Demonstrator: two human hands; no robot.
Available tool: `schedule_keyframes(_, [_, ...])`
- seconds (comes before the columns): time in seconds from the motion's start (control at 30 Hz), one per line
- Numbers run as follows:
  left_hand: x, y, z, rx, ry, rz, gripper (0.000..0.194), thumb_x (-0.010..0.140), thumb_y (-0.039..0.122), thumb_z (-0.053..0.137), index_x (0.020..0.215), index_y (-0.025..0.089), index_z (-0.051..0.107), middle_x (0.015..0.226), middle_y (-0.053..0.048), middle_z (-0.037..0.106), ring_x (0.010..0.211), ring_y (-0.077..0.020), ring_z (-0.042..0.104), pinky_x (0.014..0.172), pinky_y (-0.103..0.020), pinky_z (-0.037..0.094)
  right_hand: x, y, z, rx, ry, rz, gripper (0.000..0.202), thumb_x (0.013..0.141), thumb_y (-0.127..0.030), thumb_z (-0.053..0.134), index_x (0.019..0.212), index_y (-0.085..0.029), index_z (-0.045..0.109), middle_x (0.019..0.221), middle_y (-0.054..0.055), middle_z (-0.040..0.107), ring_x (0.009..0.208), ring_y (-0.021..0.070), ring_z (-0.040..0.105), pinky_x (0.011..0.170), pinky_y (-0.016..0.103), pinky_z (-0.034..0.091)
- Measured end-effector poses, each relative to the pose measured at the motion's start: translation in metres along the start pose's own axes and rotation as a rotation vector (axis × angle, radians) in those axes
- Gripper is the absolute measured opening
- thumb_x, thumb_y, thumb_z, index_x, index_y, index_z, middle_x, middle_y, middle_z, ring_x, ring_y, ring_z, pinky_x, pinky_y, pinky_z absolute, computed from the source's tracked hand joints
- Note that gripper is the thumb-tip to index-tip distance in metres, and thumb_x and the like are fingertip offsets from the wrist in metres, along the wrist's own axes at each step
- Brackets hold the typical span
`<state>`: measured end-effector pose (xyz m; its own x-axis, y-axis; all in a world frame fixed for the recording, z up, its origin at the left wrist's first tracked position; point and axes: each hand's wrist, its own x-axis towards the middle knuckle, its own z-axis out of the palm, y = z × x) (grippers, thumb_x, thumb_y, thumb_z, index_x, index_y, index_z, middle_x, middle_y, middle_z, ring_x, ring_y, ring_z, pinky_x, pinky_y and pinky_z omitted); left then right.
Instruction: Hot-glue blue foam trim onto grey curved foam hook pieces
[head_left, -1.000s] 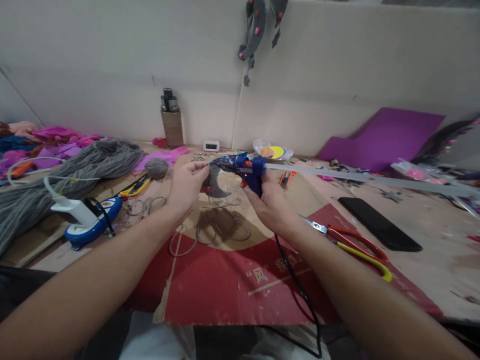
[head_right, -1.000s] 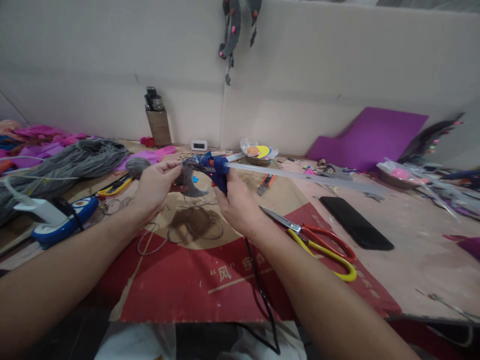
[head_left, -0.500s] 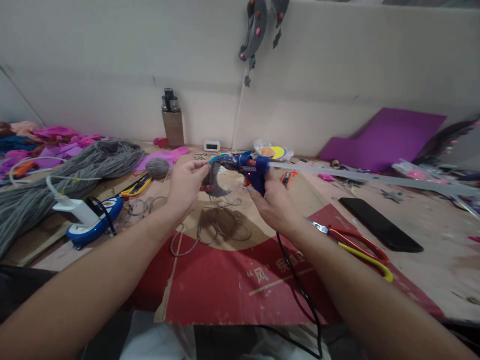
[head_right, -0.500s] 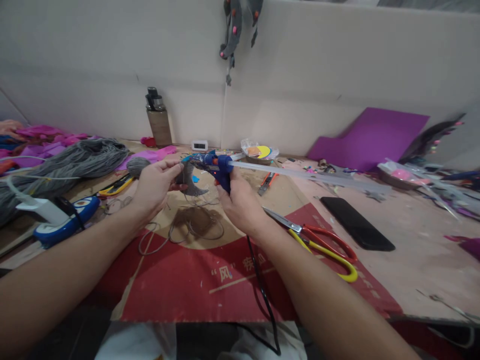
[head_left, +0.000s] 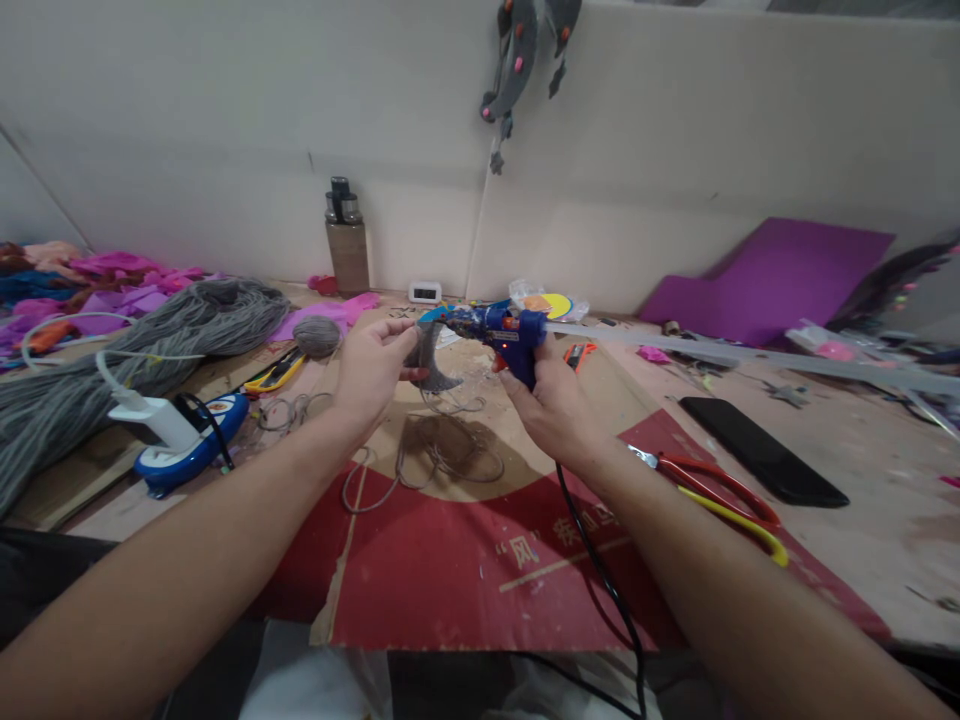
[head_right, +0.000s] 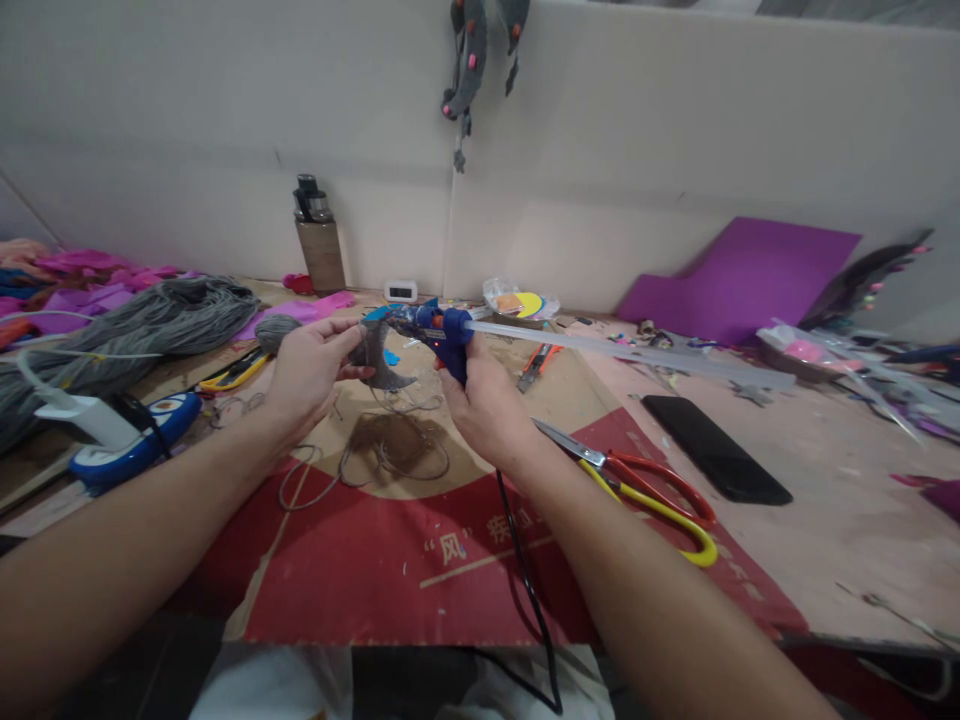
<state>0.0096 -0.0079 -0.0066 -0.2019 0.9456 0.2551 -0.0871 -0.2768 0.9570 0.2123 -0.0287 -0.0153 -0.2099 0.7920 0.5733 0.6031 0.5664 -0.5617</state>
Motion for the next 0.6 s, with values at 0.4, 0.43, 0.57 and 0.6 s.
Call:
schedule_keyframes(0.4, [-0.0025,0.0045,0.0004,0.003,0.003,0.0,0.022,0.075,0.027,0.069,0.09,0.011,0.07,0.081,-0.005,0.069,0.063,-0.0113,0.062,0.049,-0.021,0.056,0.0004,-0.0021,-0.0013,-0.009,0.023,-0.015,0.03,0.087,-0.023,0.047,0.117,-0.018,0.049,0.105,0.013,0.06,0.092,0.0258,0.057,0.089,0.048,0.048])
schedule_keyframes(0.43, [-0.0026,0.0045,0.0005,0.005,0.007,-0.001,0.021,0.075,0.027,0.068,0.089,0.011,0.07,0.08,-0.005,0.069,0.062,-0.0112,0.062,0.049,-0.021,0.056,0.0004,-0.0017,-0.001,-0.011,0.028,-0.018,0.03,0.087,-0.023,0.047,0.117,-0.018,0.049,0.105,0.012,0.06,0.092,0.0258,0.057,0.09,0.048,0.048])
schedule_keyframes(0.57, [-0.0028,0.005,0.001,0.006,0.013,-0.005,0.02,0.075,0.026,0.068,0.089,0.012,0.07,0.08,-0.005,0.069,0.062,-0.0113,0.062,0.049,-0.021,0.056,0.0006,0.0007,0.0002,-0.012,0.041,-0.027,0.032,0.087,-0.022,0.048,0.119,-0.02,0.049,0.105,0.012,0.06,0.094,0.0261,0.058,0.091,0.048,0.048])
schedule_keyframes(0.6, [-0.0027,0.005,0.001,0.001,0.012,-0.004,0.02,0.075,0.026,0.068,0.089,0.012,0.07,0.08,-0.005,0.069,0.063,-0.0114,0.062,0.049,-0.021,0.056,0.0008,0.0011,0.0004,-0.012,0.043,-0.034,0.033,0.087,-0.023,0.048,0.12,-0.02,0.049,0.107,0.012,0.06,0.095,0.0265,0.058,0.091,0.048,0.048])
